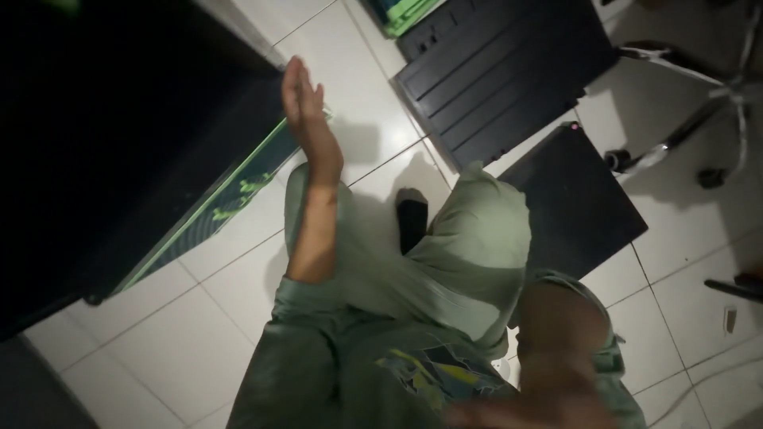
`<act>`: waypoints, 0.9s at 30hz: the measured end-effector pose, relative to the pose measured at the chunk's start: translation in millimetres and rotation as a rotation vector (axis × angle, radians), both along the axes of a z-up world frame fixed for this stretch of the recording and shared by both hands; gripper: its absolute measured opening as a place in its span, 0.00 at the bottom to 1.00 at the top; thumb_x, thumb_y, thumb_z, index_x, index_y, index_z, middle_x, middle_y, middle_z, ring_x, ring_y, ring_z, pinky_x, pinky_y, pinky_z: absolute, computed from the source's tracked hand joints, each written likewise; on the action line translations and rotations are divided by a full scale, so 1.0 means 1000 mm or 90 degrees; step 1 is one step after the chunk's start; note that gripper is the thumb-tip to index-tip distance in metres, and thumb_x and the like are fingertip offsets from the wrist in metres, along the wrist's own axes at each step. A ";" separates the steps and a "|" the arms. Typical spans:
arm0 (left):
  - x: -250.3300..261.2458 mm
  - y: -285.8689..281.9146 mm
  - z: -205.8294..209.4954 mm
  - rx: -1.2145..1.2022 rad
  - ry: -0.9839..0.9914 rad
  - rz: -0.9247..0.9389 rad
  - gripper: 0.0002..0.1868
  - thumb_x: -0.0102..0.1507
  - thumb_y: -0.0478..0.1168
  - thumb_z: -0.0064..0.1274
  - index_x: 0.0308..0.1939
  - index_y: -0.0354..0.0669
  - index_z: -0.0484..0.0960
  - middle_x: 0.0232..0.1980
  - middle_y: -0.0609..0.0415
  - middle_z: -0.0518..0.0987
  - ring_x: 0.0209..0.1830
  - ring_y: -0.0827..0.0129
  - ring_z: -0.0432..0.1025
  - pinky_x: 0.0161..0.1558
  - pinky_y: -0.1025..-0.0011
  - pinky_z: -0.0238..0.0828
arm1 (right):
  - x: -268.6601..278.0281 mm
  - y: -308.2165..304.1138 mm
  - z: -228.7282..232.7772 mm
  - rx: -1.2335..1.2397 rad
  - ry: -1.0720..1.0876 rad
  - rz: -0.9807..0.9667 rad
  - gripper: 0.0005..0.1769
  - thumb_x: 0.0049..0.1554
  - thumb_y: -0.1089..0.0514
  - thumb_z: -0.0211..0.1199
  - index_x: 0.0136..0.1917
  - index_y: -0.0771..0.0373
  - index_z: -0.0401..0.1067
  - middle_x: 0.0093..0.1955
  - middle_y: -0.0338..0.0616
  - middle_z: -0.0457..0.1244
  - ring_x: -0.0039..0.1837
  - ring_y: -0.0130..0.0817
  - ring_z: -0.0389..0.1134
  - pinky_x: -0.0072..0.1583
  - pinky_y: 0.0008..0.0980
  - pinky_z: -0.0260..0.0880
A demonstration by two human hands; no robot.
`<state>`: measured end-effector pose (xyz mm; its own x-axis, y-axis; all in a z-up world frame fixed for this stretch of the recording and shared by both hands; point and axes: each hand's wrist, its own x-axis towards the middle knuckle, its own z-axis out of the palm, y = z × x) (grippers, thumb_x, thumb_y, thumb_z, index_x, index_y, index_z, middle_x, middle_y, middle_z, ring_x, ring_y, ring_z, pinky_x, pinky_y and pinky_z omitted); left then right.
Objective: The person assembles a black plastic crate by snapping together side panels and attaching a green handle. They then place a black lid on top and secure it.
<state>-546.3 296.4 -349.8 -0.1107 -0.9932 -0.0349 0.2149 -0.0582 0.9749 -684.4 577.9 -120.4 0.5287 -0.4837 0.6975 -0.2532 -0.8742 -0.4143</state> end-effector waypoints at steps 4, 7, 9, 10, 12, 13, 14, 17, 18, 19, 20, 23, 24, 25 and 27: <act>-0.023 0.007 0.002 -0.100 0.002 0.051 0.30 0.73 0.41 0.48 0.76 0.36 0.56 0.82 0.44 0.56 0.84 0.57 0.49 0.80 0.60 0.48 | -0.001 -0.027 0.021 -0.074 0.056 0.018 0.16 0.68 0.62 0.51 0.64 0.70 0.73 0.67 0.53 0.65 0.64 0.41 0.74 0.66 0.43 0.72; -0.041 -0.003 -0.018 -0.063 0.015 -0.045 0.23 0.72 0.40 0.47 0.70 0.38 0.63 0.74 0.44 0.71 0.77 0.59 0.65 0.68 0.64 0.65 | -0.022 -0.077 0.003 0.240 -0.010 -0.061 0.20 0.65 0.60 0.53 0.68 0.66 0.70 0.68 0.47 0.67 0.65 0.33 0.73 0.64 0.35 0.74; -0.050 -0.020 -0.040 0.040 -0.024 -0.137 0.21 0.72 0.42 0.47 0.67 0.39 0.67 0.66 0.46 0.78 0.67 0.62 0.71 0.61 0.67 0.71 | -0.042 -0.115 -0.025 0.547 -0.097 -0.112 0.22 0.65 0.60 0.54 0.72 0.64 0.67 0.69 0.45 0.68 0.64 0.33 0.72 0.64 0.30 0.75; -0.054 -0.028 -0.054 0.092 -0.043 -0.181 0.21 0.71 0.43 0.47 0.66 0.39 0.68 0.63 0.47 0.81 0.63 0.64 0.74 0.58 0.68 0.74 | -0.063 -0.138 -0.046 0.543 -0.085 -0.185 0.24 0.62 0.64 0.58 0.71 0.60 0.68 0.70 0.46 0.67 0.64 0.35 0.73 0.62 0.32 0.75; -0.072 -0.047 -0.089 0.126 -0.061 -0.202 0.21 0.70 0.43 0.49 0.65 0.38 0.71 0.60 0.47 0.82 0.57 0.65 0.75 0.53 0.68 0.73 | -0.106 -0.190 -0.095 0.634 -0.140 -0.261 0.29 0.59 0.69 0.60 0.73 0.56 0.68 0.67 0.45 0.68 0.58 0.35 0.74 0.58 0.32 0.78; -0.081 -0.058 -0.108 0.143 -0.069 -0.213 0.22 0.69 0.43 0.50 0.64 0.38 0.72 0.58 0.48 0.83 0.55 0.65 0.76 0.51 0.68 0.73 | -0.116 -0.202 -0.120 0.643 -0.147 -0.294 0.29 0.60 0.67 0.61 0.74 0.57 0.66 0.67 0.45 0.67 0.58 0.34 0.72 0.58 0.32 0.75; -0.091 -0.069 -0.128 0.173 -0.070 -0.228 0.23 0.68 0.43 0.50 0.65 0.38 0.71 0.59 0.48 0.82 0.55 0.64 0.76 0.51 0.67 0.73 | -0.127 -0.212 -0.144 0.649 -0.154 -0.329 0.30 0.61 0.65 0.62 0.75 0.58 0.64 0.68 0.45 0.67 0.58 0.33 0.70 0.58 0.32 0.73; -0.117 -0.100 -0.195 0.277 -0.082 -0.240 0.26 0.66 0.44 0.53 0.67 0.39 0.68 0.60 0.47 0.79 0.57 0.62 0.75 0.51 0.64 0.74 | -0.142 -0.231 -0.221 0.644 -0.155 -0.384 0.30 0.59 0.65 0.64 0.74 0.60 0.65 0.68 0.45 0.66 0.58 0.33 0.70 0.59 0.32 0.71; -0.129 -0.114 -0.217 0.313 -0.093 -0.222 0.28 0.65 0.43 0.55 0.67 0.40 0.67 0.60 0.46 0.77 0.58 0.61 0.73 0.52 0.62 0.74 | -0.143 -0.233 -0.244 0.638 -0.164 -0.390 0.29 0.60 0.66 0.64 0.74 0.61 0.65 0.68 0.46 0.67 0.60 0.34 0.70 0.59 0.32 0.71; -0.139 -0.127 -0.237 0.350 -0.104 -0.204 0.31 0.64 0.43 0.57 0.68 0.41 0.65 0.61 0.46 0.75 0.59 0.60 0.72 0.53 0.60 0.75 | -0.144 -0.234 -0.264 0.632 -0.173 -0.397 0.29 0.60 0.66 0.64 0.73 0.62 0.66 0.68 0.47 0.67 0.63 0.34 0.69 0.60 0.32 0.71; -0.145 -0.136 -0.254 0.362 -0.096 -0.194 0.32 0.64 0.43 0.57 0.69 0.41 0.62 0.62 0.45 0.75 0.60 0.60 0.72 0.54 0.60 0.74 | -0.145 -0.233 -0.281 0.628 -0.182 -0.404 0.28 0.60 0.66 0.64 0.73 0.63 0.67 0.68 0.47 0.67 0.66 0.35 0.69 0.60 0.32 0.71; -0.165 -0.155 -0.290 0.403 -0.040 -0.188 0.36 0.64 0.45 0.58 0.71 0.44 0.57 0.63 0.45 0.74 0.61 0.59 0.70 0.55 0.59 0.73 | -0.146 -0.236 -0.314 0.713 -0.192 -0.401 0.29 0.59 0.65 0.61 0.74 0.64 0.65 0.65 0.46 0.70 0.63 0.33 0.72 0.60 0.32 0.71; -0.170 -0.158 -0.296 0.420 -0.005 -0.201 0.36 0.64 0.46 0.58 0.70 0.45 0.56 0.63 0.46 0.74 0.61 0.59 0.71 0.55 0.59 0.73 | -0.145 -0.237 -0.319 0.760 -0.215 -0.400 0.30 0.59 0.65 0.61 0.74 0.64 0.65 0.64 0.46 0.69 0.61 0.33 0.72 0.59 0.31 0.72; -0.175 -0.161 -0.299 0.437 0.029 -0.214 0.36 0.63 0.46 0.58 0.70 0.47 0.56 0.62 0.47 0.74 0.61 0.59 0.71 0.54 0.58 0.73 | -0.146 -0.238 -0.322 0.807 -0.239 -0.398 0.30 0.58 0.65 0.61 0.74 0.64 0.64 0.64 0.46 0.69 0.59 0.33 0.72 0.58 0.31 0.73; -0.186 -0.160 -0.301 0.466 -0.017 -0.218 0.32 0.63 0.48 0.57 0.68 0.44 0.64 0.61 0.48 0.74 0.58 0.59 0.72 0.51 0.59 0.74 | -0.145 -0.239 -0.325 0.852 -0.250 -0.396 0.30 0.58 0.65 0.61 0.74 0.64 0.64 0.64 0.47 0.69 0.57 0.33 0.72 0.57 0.31 0.74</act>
